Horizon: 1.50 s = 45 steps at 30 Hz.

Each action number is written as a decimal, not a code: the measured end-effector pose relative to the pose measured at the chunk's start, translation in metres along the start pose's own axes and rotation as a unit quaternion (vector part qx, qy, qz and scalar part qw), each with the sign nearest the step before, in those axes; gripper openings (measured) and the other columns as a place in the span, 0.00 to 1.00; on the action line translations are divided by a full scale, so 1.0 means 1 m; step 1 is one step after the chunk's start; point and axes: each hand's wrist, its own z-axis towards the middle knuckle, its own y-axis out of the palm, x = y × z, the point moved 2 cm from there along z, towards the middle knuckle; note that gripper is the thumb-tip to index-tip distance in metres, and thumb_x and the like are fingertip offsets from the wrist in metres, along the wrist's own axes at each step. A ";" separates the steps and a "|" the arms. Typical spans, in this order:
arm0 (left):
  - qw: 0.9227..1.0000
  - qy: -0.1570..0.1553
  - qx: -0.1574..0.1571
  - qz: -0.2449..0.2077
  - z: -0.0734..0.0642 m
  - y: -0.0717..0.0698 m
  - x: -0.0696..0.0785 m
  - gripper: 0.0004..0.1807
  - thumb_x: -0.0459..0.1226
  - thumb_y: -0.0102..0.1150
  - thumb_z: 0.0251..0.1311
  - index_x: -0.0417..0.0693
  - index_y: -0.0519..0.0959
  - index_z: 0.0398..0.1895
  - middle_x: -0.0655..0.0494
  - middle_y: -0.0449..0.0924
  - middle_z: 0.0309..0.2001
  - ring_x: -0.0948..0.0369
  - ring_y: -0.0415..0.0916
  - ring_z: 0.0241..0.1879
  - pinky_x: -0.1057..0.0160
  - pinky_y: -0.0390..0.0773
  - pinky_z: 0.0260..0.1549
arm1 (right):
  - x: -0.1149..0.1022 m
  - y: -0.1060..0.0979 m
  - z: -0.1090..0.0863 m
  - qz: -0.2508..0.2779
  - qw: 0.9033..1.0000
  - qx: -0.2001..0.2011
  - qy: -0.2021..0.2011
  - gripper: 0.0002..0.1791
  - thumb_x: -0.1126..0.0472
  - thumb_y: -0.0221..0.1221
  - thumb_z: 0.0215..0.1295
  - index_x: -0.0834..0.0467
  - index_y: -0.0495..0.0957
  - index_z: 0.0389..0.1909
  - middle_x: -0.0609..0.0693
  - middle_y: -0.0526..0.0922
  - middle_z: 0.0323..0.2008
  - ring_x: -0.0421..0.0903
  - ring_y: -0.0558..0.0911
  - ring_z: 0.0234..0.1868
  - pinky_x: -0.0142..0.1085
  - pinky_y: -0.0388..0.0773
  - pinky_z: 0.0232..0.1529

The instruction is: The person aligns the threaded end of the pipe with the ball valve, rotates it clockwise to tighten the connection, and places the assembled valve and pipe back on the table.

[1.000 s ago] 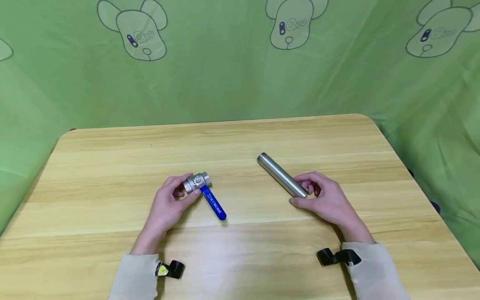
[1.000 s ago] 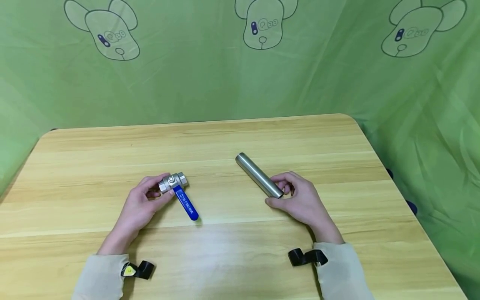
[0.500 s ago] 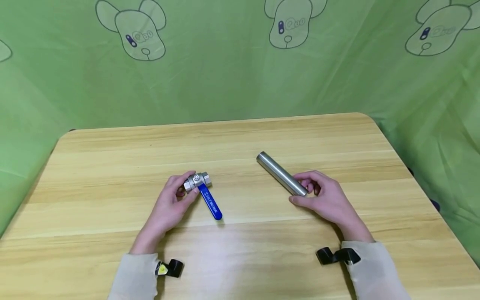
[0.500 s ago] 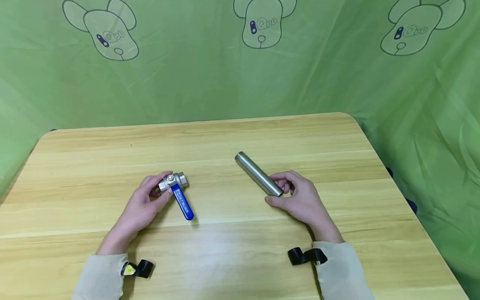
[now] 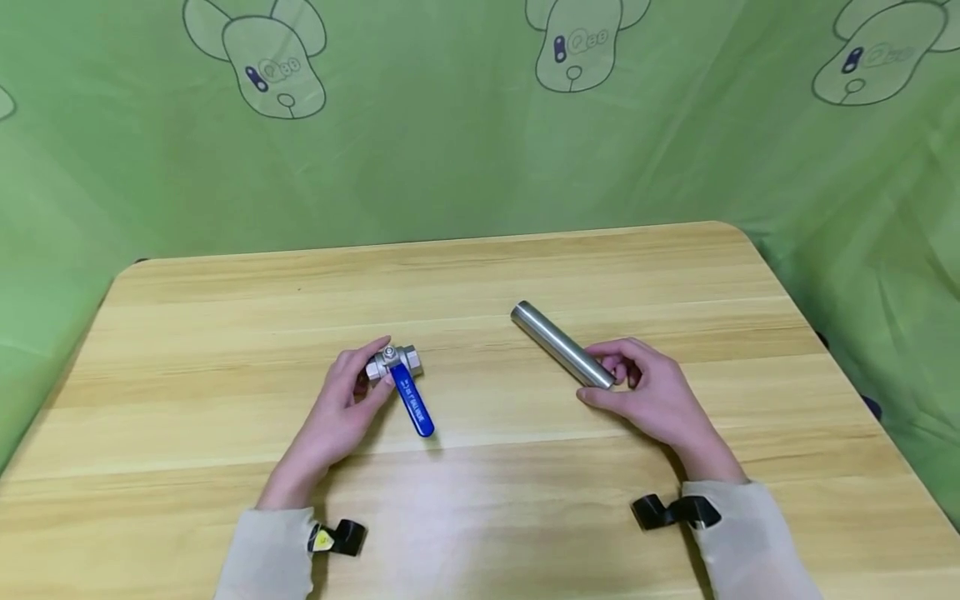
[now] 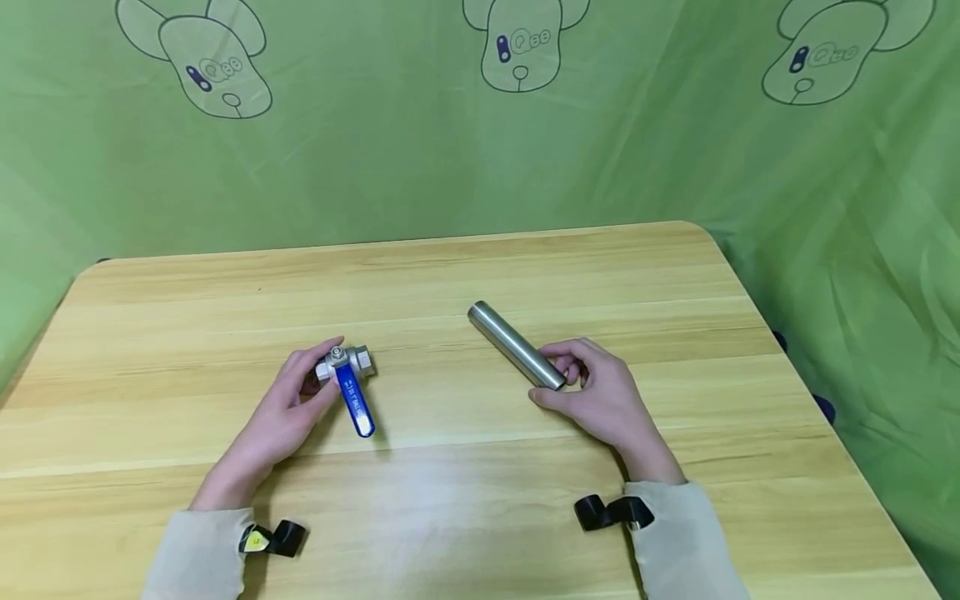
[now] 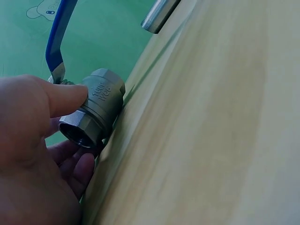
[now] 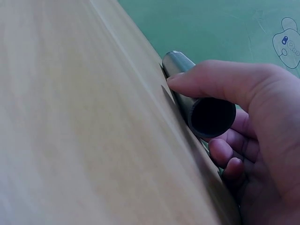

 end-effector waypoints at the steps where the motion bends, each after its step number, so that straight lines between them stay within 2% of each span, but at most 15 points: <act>1: 1.000 -0.002 0.000 -0.002 0.000 0.000 0.000 0.32 0.38 0.56 0.80 0.55 0.64 0.83 0.46 0.71 0.59 0.54 0.66 0.55 0.61 0.73 0.56 | 0.000 0.000 0.000 -0.001 1.000 0.000 0.001 0.29 0.52 0.80 0.58 0.50 0.84 0.60 0.50 0.79 0.42 0.46 0.74 0.42 0.28 0.72 0.37; 6: 1.000 -0.018 -0.010 -0.008 -0.002 -0.001 0.001 0.30 0.41 0.53 0.82 0.57 0.63 0.84 0.47 0.70 0.68 0.52 0.64 0.64 0.52 0.72 0.67 | -0.001 0.000 -0.001 -0.001 1.000 0.005 0.000 0.29 0.52 0.80 0.58 0.51 0.83 0.60 0.51 0.80 0.42 0.46 0.74 0.42 0.28 0.72 0.37; 8: 1.000 -0.021 -0.015 -0.006 -0.002 -0.001 0.001 0.31 0.42 0.52 0.82 0.57 0.61 0.85 0.47 0.69 0.69 0.52 0.63 0.65 0.50 0.71 0.68 | -0.001 0.000 -0.001 -0.002 1.000 0.008 -0.001 0.28 0.53 0.80 0.58 0.51 0.83 0.59 0.51 0.80 0.41 0.46 0.74 0.42 0.28 0.72 0.36; 16: 1.000 -0.019 -0.017 -0.001 0.000 -0.002 0.002 0.36 0.40 0.54 0.81 0.53 0.56 0.87 0.48 0.70 0.64 0.54 0.63 0.59 0.60 0.72 0.59 | 0.000 0.002 -0.001 0.004 1.000 0.012 0.012 0.28 0.46 0.80 0.59 0.50 0.84 0.57 0.51 0.79 0.40 0.46 0.74 0.41 0.29 0.72 0.35; 23: 0.999 -0.024 -0.028 -0.002 0.000 0.000 0.002 0.36 0.41 0.51 0.83 0.52 0.53 0.88 0.48 0.69 0.63 0.53 0.61 0.60 0.60 0.71 0.58 | 0.000 0.002 -0.002 -0.001 1.000 0.012 0.016 0.28 0.46 0.80 0.59 0.50 0.84 0.57 0.50 0.79 0.40 0.46 0.74 0.41 0.28 0.72 0.35; 28: 0.999 -0.035 -0.032 -0.014 0.000 0.001 0.002 0.35 0.43 0.49 0.84 0.53 0.53 0.88 0.47 0.64 0.71 0.53 0.60 0.65 0.55 0.70 0.66 | 0.000 0.002 -0.002 -0.006 1.000 0.018 0.010 0.27 0.47 0.80 0.59 0.50 0.85 0.56 0.50 0.79 0.40 0.46 0.74 0.41 0.29 0.72 0.35; 32: 0.998 -0.037 -0.030 -0.029 -0.002 -0.001 0.002 0.35 0.42 0.48 0.84 0.55 0.53 0.88 0.47 0.59 0.74 0.52 0.60 0.66 0.53 0.69 0.69 | -0.002 0.002 -0.001 -0.004 1.000 0.017 0.008 0.27 0.47 0.80 0.59 0.50 0.84 0.56 0.50 0.79 0.40 0.46 0.74 0.41 0.29 0.72 0.35; 37: 0.999 -0.033 -0.018 -0.029 -0.001 -0.001 0.000 0.32 0.40 0.50 0.83 0.56 0.58 0.86 0.46 0.63 0.72 0.51 0.62 0.67 0.50 0.70 0.71 | -0.002 0.002 0.000 -0.001 1.000 0.013 0.014 0.27 0.47 0.80 0.59 0.50 0.84 0.58 0.50 0.79 0.41 0.46 0.74 0.41 0.29 0.72 0.35; 41: 0.999 -0.042 -0.012 -0.032 0.000 0.000 0.000 0.29 0.41 0.51 0.82 0.55 0.63 0.83 0.46 0.65 0.71 0.50 0.65 0.66 0.47 0.70 0.73 | -0.002 0.001 -0.001 -0.003 1.000 0.014 0.015 0.28 0.46 0.79 0.60 0.49 0.84 0.58 0.50 0.79 0.41 0.46 0.74 0.41 0.29 0.72 0.35; 45: 0.998 -0.053 -0.013 -0.035 0.001 0.000 -0.001 0.30 0.42 0.52 0.82 0.55 0.63 0.84 0.45 0.66 0.71 0.49 0.66 0.66 0.43 0.71 0.75 | -0.002 0.001 -0.001 -0.005 1.000 0.014 0.016 0.28 0.46 0.79 0.60 0.49 0.84 0.58 0.50 0.79 0.41 0.46 0.74 0.41 0.29 0.72 0.35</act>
